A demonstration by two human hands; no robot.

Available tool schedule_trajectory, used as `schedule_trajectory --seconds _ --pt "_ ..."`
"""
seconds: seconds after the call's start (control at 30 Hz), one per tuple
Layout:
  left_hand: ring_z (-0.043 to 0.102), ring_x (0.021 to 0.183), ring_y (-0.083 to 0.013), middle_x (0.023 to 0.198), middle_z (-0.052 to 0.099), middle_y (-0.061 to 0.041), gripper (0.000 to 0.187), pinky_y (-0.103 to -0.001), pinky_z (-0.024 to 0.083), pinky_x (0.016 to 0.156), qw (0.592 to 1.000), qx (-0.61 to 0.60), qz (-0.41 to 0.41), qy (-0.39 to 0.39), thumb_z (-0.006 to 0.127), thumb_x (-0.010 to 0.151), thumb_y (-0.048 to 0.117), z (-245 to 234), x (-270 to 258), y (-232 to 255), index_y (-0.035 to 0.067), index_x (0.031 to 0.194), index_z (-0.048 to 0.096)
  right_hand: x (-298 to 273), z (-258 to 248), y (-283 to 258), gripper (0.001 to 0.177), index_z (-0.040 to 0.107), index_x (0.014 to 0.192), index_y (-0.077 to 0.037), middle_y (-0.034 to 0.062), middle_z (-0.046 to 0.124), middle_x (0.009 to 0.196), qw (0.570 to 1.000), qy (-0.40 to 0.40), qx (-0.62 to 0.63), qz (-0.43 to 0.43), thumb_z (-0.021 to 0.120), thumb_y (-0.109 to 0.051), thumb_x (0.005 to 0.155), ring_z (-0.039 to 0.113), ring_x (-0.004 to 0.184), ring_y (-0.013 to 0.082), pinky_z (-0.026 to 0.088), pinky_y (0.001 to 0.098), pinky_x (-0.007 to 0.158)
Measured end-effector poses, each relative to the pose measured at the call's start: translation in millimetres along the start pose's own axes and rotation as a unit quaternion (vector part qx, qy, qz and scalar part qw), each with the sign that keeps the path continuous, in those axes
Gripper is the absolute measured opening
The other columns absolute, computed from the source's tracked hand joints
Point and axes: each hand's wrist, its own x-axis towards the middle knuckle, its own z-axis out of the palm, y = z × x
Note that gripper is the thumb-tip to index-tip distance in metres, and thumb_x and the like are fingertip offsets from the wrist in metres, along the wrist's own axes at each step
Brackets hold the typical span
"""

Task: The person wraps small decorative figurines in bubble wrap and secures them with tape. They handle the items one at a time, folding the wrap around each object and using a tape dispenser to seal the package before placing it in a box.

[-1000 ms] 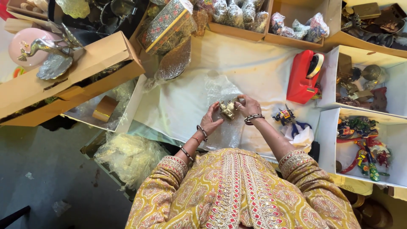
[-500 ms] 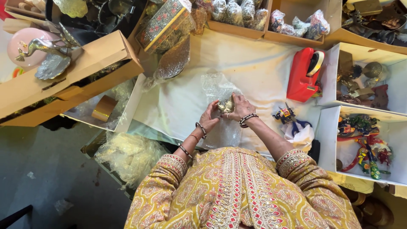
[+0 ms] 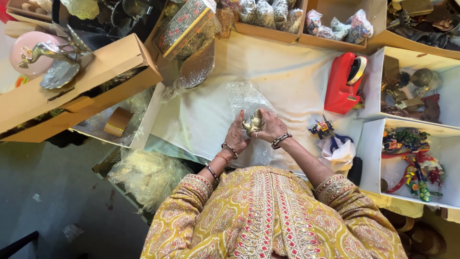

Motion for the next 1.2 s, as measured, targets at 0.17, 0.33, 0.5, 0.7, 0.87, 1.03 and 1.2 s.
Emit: schedule_trajectory --seconds 0.17,0.33,0.5,0.7,0.87,1.03,1.2 --pt "0.04 0.144 -0.0401 0.154 0.041 -0.019 0.101 -0.043 0.034 0.121 1.0 -0.024 -0.014 -0.014 0.071 0.066 0.001 -13 -2 11 0.007 0.156 0.025 9 10 5 0.12 0.032 0.157 -0.009 0.0146 0.047 0.15 0.999 -0.001 0.015 -0.039 0.089 -0.053 0.06 0.058 0.128 0.0325 0.049 0.0405 0.106" --pt "0.05 0.143 -0.0339 0.15 0.054 -0.014 0.073 -0.041 0.039 0.123 0.996 -0.024 -0.045 0.071 0.065 0.071 0.001 -5 16 -27 0.012 0.142 0.05 10 5 3 0.122 0.03 0.159 -0.009 0.0142 0.041 0.156 0.999 -0.035 0.0 -0.035 0.087 -0.058 0.062 0.054 0.133 0.0334 0.046 0.0415 0.11" --pt "0.057 0.131 -0.0325 0.143 0.059 -0.013 0.071 -0.043 0.044 0.113 0.976 0.08 -0.161 0.119 0.073 0.08 0.012 -8 62 -56 0.012 0.145 0.045 7 10 7 0.116 0.035 0.156 -0.011 0.0095 0.037 0.16 0.998 -0.008 -0.019 -0.061 0.086 -0.062 0.065 0.044 0.142 0.0315 0.038 0.0419 0.117" --pt "0.065 0.106 -0.0322 0.128 0.062 -0.016 0.116 -0.043 0.053 0.091 0.937 -0.056 -0.324 0.121 0.095 0.063 0.025 2 118 -65 0.007 0.153 0.024 -4 8 1 0.111 0.04 0.153 -0.016 0.0115 0.029 0.163 0.999 0.01 -0.018 -0.044 0.086 -0.066 0.065 0.042 0.143 0.033 0.041 0.0424 0.113" --pt "0.071 0.084 -0.0205 0.095 0.074 -0.008 0.096 -0.032 0.058 0.074 0.91 -0.187 -0.366 0.057 0.095 0.063 0.017 23 134 -90 0.005 0.142 0.042 -13 4 1 0.107 0.044 0.152 -0.019 0.0085 0.032 0.164 0.999 0.014 0.015 -0.027 0.084 -0.065 0.064 0.051 0.138 0.0311 0.045 0.0425 0.11" --pt "0.071 0.081 -0.0102 0.091 0.081 -0.002 0.038 -0.027 0.056 0.074 0.921 -0.282 -0.266 -0.034 0.09 0.083 0.015 50 137 -125 -0.003 0.115 0.083 -11 16 19 0.093 0.051 0.146 -0.021 0.0085 0.037 0.16 0.997 0.044 0.061 -0.036 0.082 -0.066 0.071 0.05 0.138 0.0305 0.045 0.0438 0.109" --pt "0.071 0.08 -0.0085 0.109 0.069 -0.003 0.072 -0.028 0.061 0.071 0.937 -0.278 -0.21 -0.006 0.09 0.07 0.007 17 127 -67 0.009 0.135 0.057 3 39 40 0.045 0.066 0.131 -0.021 0.0062 0.063 0.137 0.98 0.165 0.104 -0.036 0.076 -0.043 0.094 0.066 0.121 0.0273 0.055 0.0405 0.102"
